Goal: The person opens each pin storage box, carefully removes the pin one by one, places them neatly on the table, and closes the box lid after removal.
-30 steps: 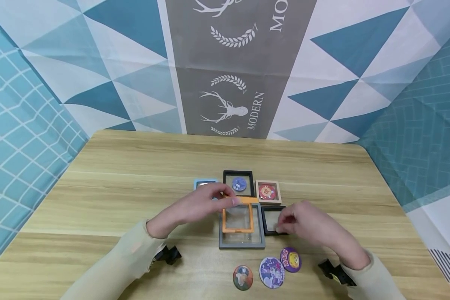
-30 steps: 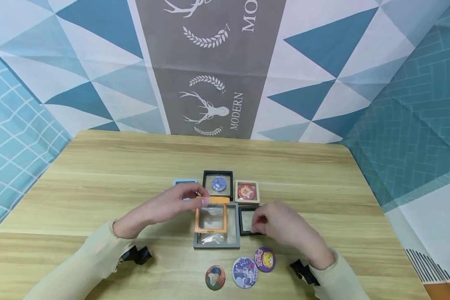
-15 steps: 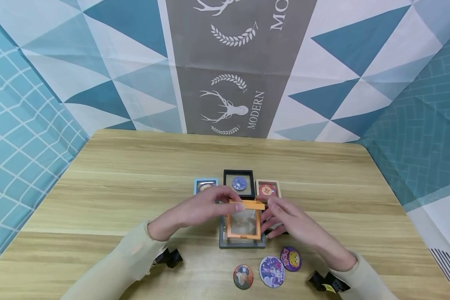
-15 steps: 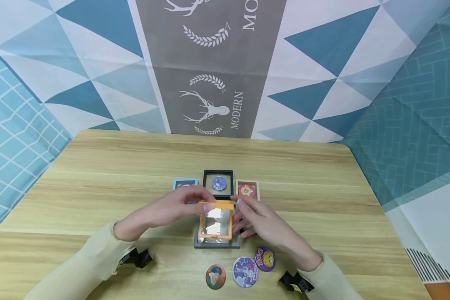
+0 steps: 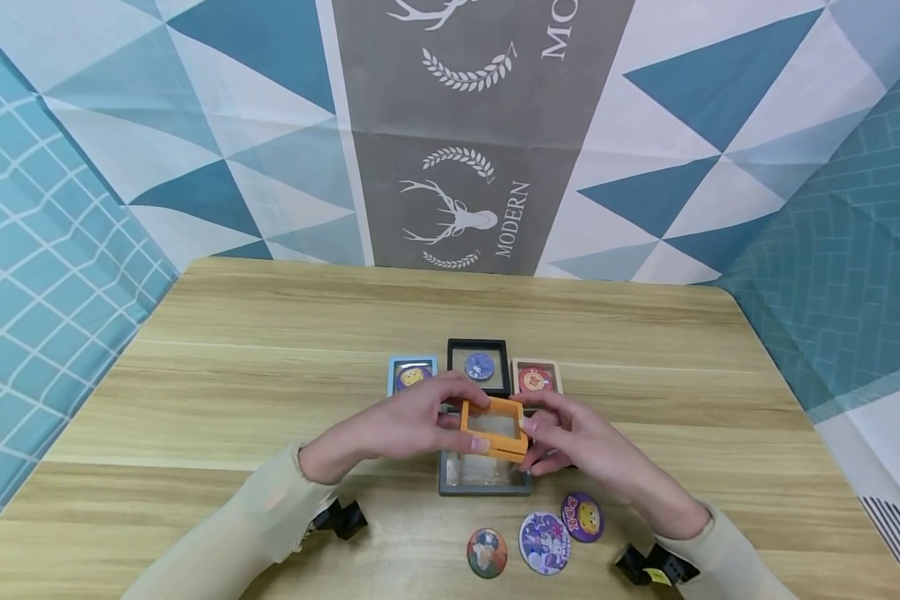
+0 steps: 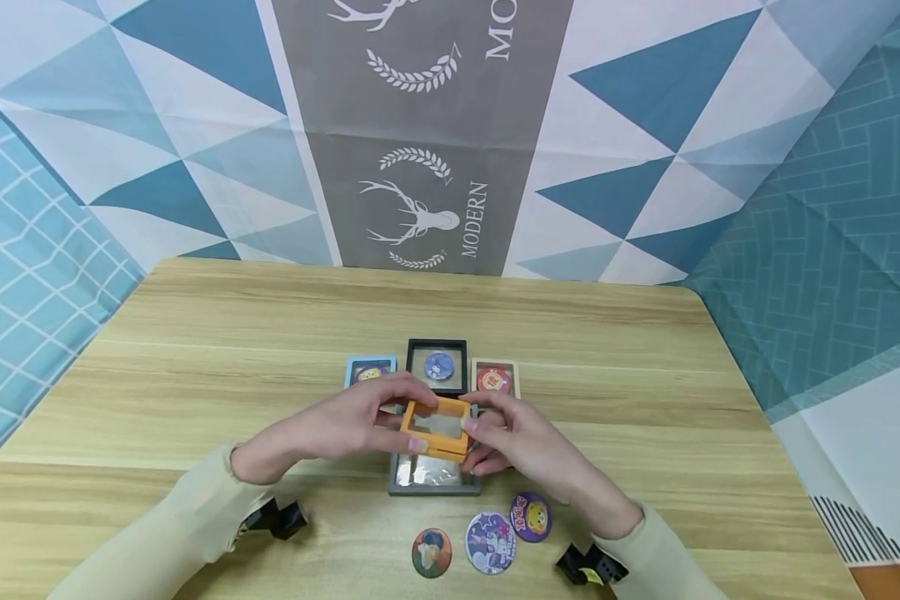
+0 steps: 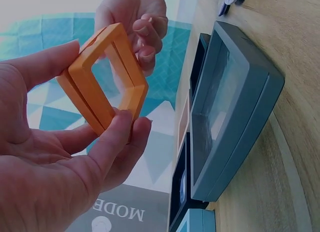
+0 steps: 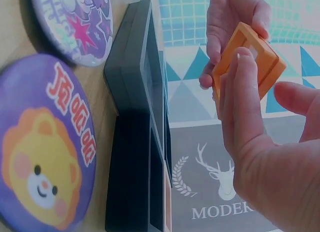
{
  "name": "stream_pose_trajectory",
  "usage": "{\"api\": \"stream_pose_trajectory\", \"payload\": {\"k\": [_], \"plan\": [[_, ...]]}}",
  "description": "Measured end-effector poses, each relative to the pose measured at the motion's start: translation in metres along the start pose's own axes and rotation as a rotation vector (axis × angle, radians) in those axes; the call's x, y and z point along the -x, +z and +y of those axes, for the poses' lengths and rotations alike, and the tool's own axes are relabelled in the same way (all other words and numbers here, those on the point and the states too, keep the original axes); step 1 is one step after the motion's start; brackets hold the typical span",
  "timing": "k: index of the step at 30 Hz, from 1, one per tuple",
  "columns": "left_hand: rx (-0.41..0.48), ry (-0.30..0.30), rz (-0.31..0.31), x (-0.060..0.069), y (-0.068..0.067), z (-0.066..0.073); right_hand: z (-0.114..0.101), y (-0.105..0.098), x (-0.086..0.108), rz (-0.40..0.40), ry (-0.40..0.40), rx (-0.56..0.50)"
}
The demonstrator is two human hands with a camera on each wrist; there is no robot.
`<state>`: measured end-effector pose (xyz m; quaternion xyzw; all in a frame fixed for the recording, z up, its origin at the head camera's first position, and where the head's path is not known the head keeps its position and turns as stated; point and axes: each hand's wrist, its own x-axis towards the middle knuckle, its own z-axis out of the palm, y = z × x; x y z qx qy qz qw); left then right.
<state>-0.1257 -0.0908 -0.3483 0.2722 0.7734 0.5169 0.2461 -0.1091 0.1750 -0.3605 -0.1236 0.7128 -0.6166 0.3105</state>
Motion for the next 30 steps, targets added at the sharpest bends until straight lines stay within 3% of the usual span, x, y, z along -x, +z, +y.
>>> {"api": "stream_pose_trajectory", "payload": {"k": [5,14,20,30], "plan": [[-0.022,-0.01,0.022,0.0014,0.0005,0.0015,0.0025,-0.0006,-0.0002,0.015,-0.02,-0.003],[0.093,-0.116,0.084,-0.0018,-0.0043,-0.0043,0.0,-0.002,0.0013,0.077,-0.027,-0.031],[0.194,-0.11,0.075,-0.0034,-0.0049,-0.0068,-0.0012,-0.0014,0.0011,0.088,-0.029,-0.032],[0.194,-0.119,0.086,-0.0017,-0.0041,-0.0048,0.0,-0.0012,-0.0002,0.082,-0.033,-0.006]]}}
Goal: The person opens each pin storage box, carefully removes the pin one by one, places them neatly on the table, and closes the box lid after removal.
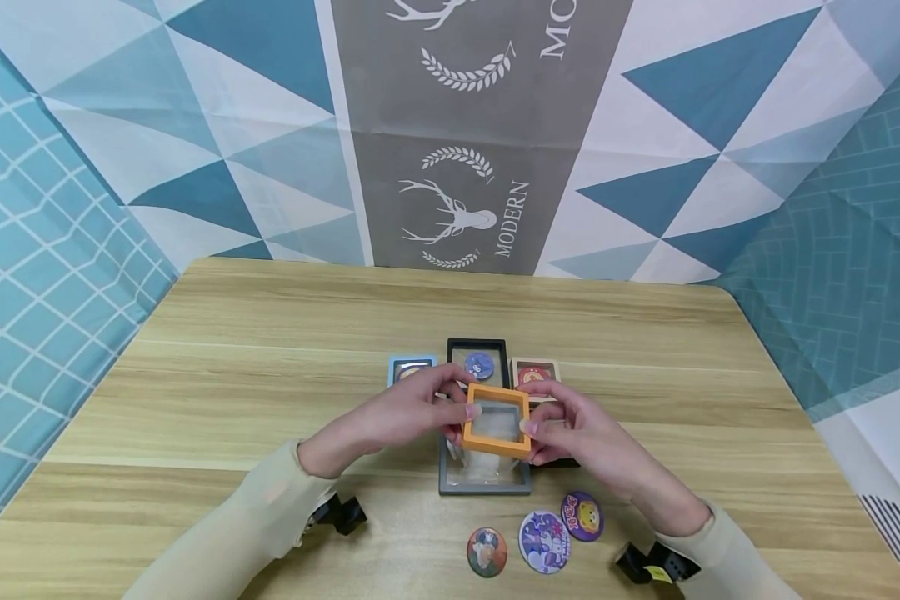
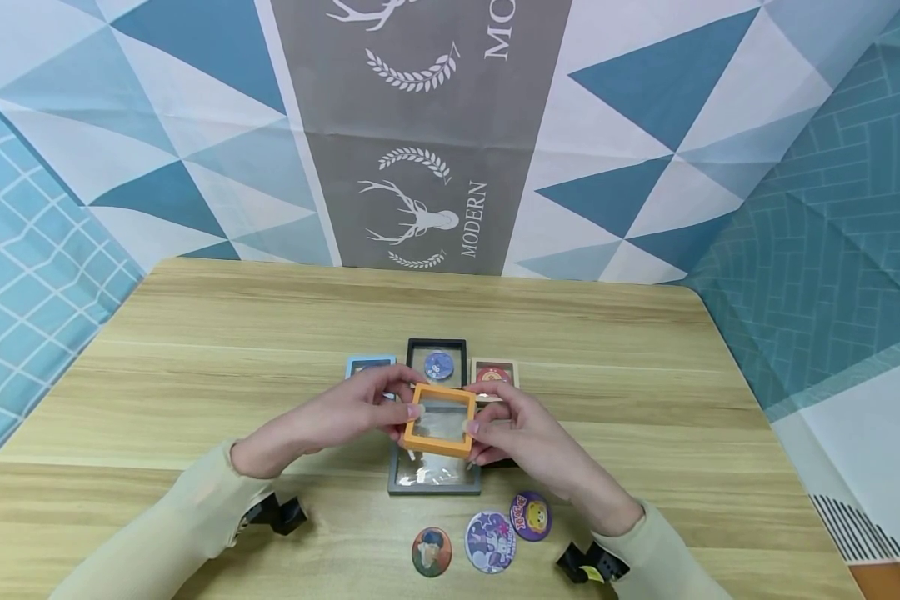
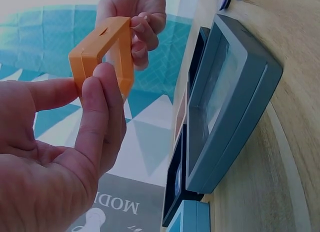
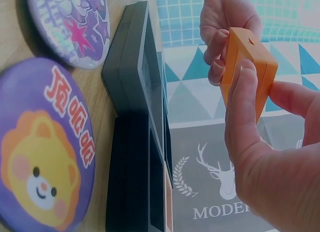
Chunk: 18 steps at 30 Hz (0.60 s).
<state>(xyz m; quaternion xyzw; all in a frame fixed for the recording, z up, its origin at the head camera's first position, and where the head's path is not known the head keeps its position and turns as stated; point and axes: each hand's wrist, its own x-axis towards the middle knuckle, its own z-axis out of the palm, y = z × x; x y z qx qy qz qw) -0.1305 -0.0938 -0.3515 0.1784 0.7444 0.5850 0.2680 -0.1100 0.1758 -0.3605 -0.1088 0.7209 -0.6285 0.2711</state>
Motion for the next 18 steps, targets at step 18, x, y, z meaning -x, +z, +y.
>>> {"api": "stream_pose_trajectory", "payload": {"k": [18], "plan": [[-0.416,-0.141,0.126,0.026,-0.031,-0.014,0.002,-0.025,-0.005,0.077,-0.088,0.227]]}}
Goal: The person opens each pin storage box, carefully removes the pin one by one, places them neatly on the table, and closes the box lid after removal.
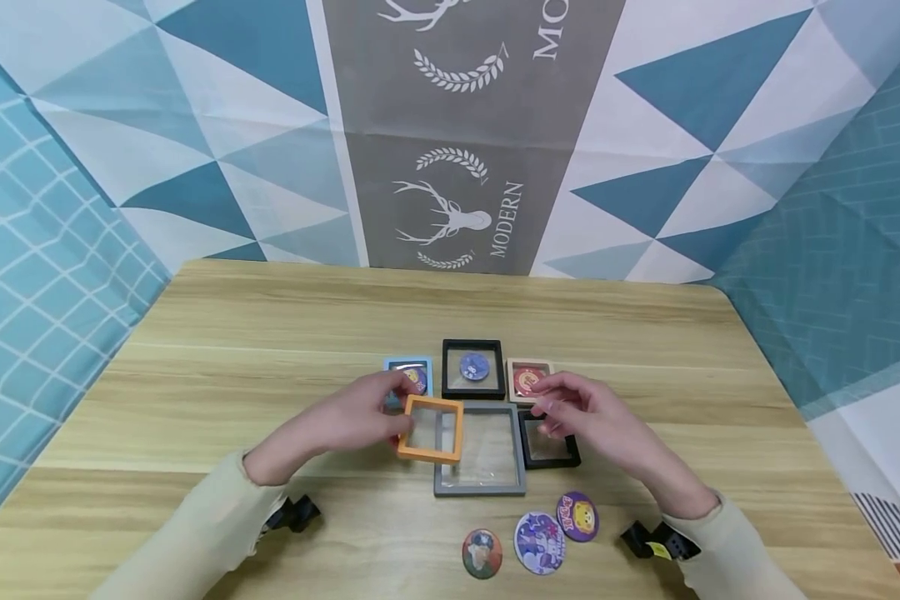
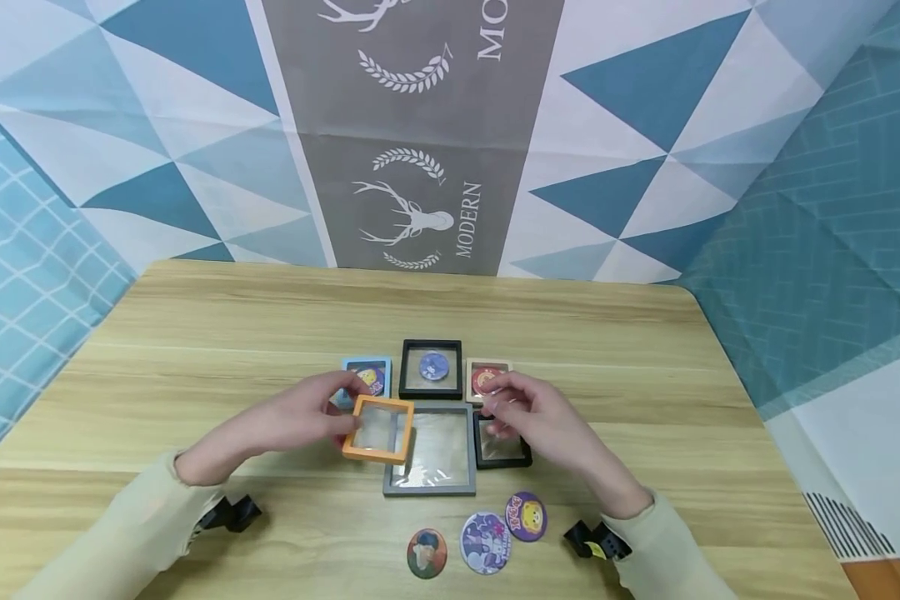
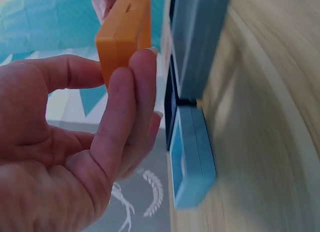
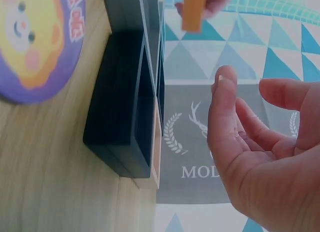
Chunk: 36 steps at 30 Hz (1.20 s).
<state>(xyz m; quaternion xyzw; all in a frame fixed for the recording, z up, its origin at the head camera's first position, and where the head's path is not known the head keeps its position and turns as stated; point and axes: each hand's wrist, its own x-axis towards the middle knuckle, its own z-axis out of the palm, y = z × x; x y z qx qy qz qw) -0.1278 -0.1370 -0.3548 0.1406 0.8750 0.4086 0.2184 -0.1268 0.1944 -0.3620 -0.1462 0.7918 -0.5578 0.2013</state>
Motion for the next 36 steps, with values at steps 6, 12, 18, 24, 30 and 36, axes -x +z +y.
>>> {"api": "stream_pose_trajectory", "payload": {"k": [6,12,18,24,30,36], "plan": [[-0.1,-0.029,0.025,0.009,-0.004,-0.014,0.002,-0.002,-0.001,0.012,0.006,0.056],[-0.122,-0.055,0.02,0.011,-0.003,-0.023,0.002,-0.003,-0.002,0.026,0.011,0.094],[-0.11,-0.062,0.022,0.014,-0.003,-0.032,0.002,-0.008,-0.005,0.08,-0.004,0.201],[-0.179,-0.069,0.003,0.011,0.0,-0.034,0.001,-0.015,-0.013,0.146,-0.018,0.509],[-0.177,-0.064,-0.005,0.012,0.002,-0.032,0.004,-0.02,-0.033,0.166,0.049,0.742],[-0.107,-0.07,-0.018,0.016,0.002,-0.032,0.015,-0.023,-0.056,0.123,0.124,0.79]]}}
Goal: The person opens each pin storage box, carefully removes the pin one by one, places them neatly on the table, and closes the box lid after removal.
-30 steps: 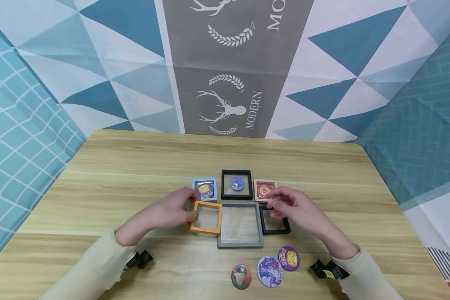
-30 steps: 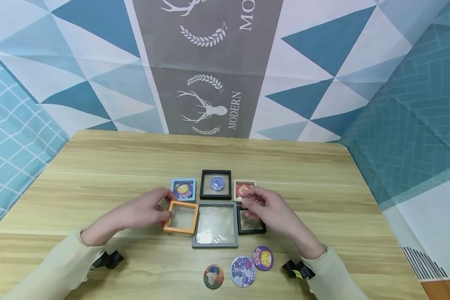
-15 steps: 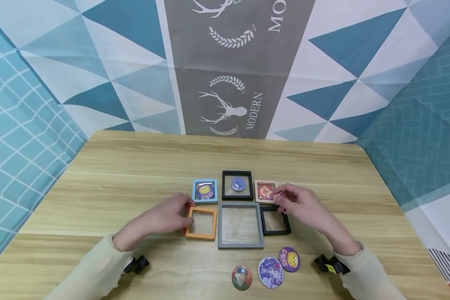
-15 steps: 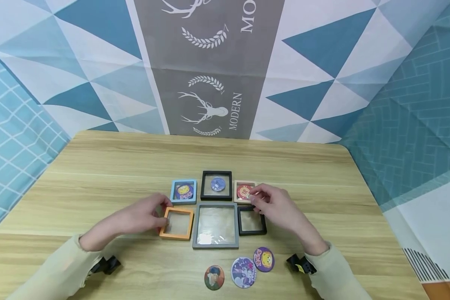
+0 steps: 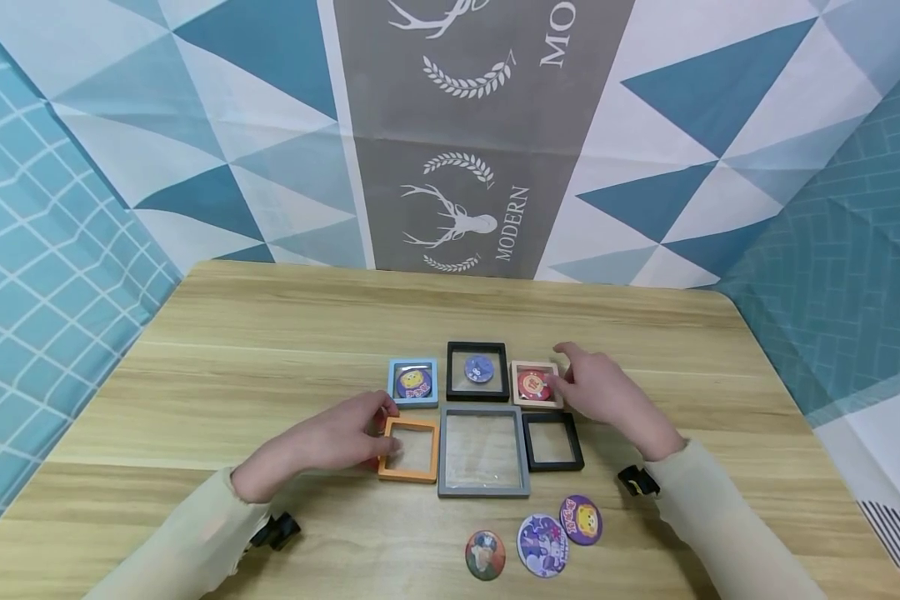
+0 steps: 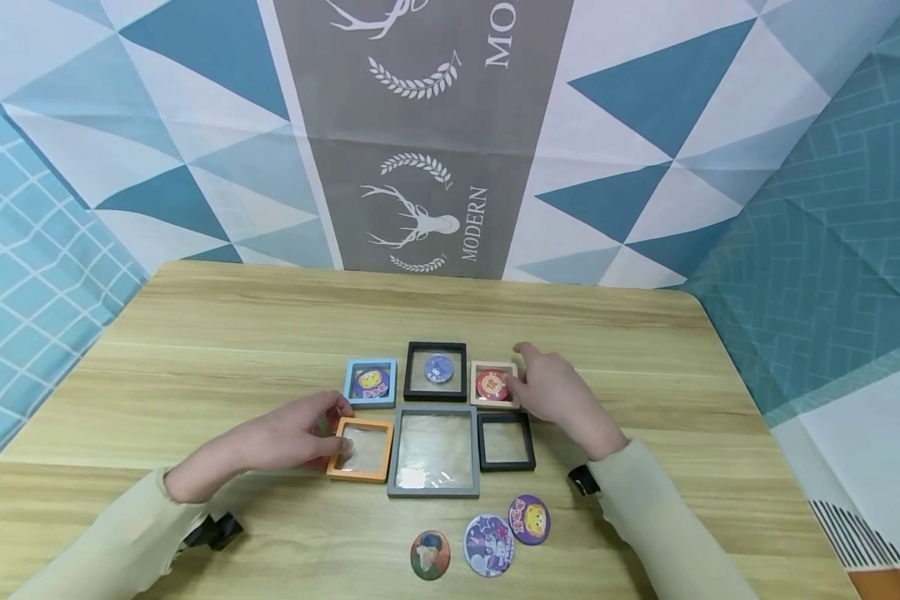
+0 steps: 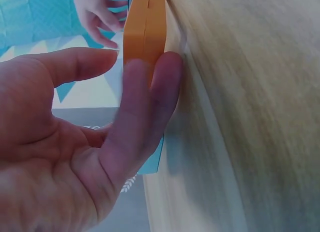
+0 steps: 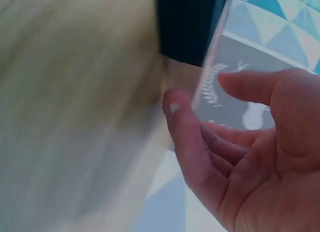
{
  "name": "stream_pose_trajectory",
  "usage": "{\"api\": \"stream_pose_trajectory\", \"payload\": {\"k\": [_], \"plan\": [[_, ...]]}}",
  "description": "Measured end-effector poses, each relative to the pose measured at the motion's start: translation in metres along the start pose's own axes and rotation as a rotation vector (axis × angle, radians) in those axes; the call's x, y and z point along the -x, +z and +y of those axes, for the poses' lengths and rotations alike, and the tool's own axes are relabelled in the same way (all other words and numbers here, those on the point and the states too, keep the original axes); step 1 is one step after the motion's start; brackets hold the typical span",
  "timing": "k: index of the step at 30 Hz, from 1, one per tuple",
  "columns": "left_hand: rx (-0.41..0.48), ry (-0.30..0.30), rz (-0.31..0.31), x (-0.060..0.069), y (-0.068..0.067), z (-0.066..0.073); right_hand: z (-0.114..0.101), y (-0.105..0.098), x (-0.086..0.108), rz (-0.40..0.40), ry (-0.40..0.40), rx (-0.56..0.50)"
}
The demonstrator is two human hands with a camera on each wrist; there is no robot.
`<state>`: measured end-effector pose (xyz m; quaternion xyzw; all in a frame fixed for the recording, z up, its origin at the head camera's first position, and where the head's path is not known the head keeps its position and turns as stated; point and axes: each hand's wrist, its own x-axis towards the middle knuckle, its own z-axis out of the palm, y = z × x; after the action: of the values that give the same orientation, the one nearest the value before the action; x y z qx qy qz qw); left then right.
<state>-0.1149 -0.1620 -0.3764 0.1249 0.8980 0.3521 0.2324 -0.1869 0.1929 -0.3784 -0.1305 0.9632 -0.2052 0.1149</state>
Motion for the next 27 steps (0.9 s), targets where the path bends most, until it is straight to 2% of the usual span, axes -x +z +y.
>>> {"api": "stream_pose_trajectory", "payload": {"k": [3,7,12,16,21,24,27], "plan": [[0.024,0.007,-0.018,0.0,0.0,0.0,0.003,0.004,-0.006,-0.043,0.001,-0.014],[0.008,0.037,-0.031,0.002,-0.003,0.002,0.007,0.008,-0.008,-0.042,-0.007,-0.04],[-0.064,0.161,0.007,0.001,-0.016,0.005,0.012,0.005,-0.003,0.009,-0.008,-0.074],[-0.087,0.23,0.036,-0.003,-0.021,0.017,0.01,-0.003,0.005,0.078,-0.013,-0.062],[-0.114,0.35,0.096,-0.013,-0.015,0.039,-0.011,-0.012,0.019,0.113,-0.089,-0.056],[-0.145,0.45,0.141,-0.022,-0.006,0.052,-0.03,-0.012,0.029,0.104,-0.137,-0.074],[-0.188,0.52,0.16,-0.03,0.004,0.065,-0.045,-0.01,0.039,0.102,-0.17,-0.085]]}}
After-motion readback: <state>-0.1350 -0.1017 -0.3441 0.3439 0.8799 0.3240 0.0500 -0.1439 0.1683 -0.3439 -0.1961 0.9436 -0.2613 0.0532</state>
